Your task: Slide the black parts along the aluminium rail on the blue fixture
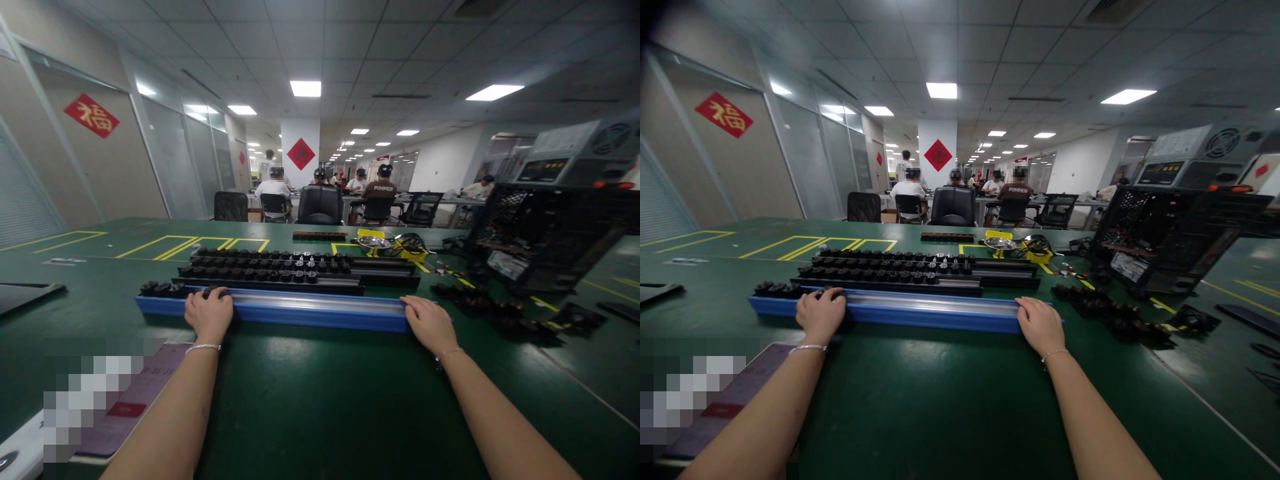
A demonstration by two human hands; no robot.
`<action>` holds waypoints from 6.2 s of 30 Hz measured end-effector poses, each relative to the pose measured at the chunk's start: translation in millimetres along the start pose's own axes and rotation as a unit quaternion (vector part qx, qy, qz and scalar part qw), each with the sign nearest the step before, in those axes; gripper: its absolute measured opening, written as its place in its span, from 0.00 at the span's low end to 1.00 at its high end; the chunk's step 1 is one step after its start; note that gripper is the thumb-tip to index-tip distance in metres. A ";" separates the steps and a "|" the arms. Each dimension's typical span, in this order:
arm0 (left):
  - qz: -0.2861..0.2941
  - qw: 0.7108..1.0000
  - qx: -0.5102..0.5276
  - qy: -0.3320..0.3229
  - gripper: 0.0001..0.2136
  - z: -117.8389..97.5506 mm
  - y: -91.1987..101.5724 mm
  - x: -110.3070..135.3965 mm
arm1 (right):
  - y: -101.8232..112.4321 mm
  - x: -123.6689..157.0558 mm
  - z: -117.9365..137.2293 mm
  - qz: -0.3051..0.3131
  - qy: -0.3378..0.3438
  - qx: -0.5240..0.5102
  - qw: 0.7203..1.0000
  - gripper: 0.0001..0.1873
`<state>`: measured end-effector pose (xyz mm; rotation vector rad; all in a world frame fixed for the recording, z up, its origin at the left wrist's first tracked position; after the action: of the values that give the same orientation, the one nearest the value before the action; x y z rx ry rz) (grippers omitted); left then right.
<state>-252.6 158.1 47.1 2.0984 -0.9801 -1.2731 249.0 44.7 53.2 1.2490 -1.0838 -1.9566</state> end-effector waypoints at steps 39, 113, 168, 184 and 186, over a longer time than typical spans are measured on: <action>0.010 1.000 -0.009 -0.012 0.24 -17.4 9.2 1.0 | -0.8 0.1 -0.4 -0.008 -0.001 -0.004 1.000 0.22; 0.035 0.997 0.052 -0.035 0.24 -21.4 -3.7 0.7 | 2.8 2.1 2.0 -0.017 -0.001 -0.012 1.000 0.21; 0.043 0.995 0.016 -0.088 0.13 -33.4 -6.3 3.5 | 0.0 0.5 1.3 -0.013 -0.001 0.006 1.000 0.21; 0.041 0.994 0.011 -0.105 0.14 -37.0 -6.1 3.6 | 3.2 1.7 3.8 0.002 -0.009 -0.003 1.000 0.21; 0.041 0.993 0.011 -0.110 0.14 -38.4 -4.9 3.7 | 3.1 1.9 3.5 0.004 -0.012 -0.004 1.000 0.21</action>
<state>-215.5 159.9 58.5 1.9413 -1.1673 -1.4804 245.2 42.7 55.9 1.2174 -1.0910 -1.9732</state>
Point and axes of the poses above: each hand's wrist, its own x-axis away from the middle knuckle, its own y-axis out of the back of the hand, z = x × y, the point moved 8 cm from there along -x, towards the middle knuckle, and after that the axes turned 12 degrees about -y, right-handed, at the moved point
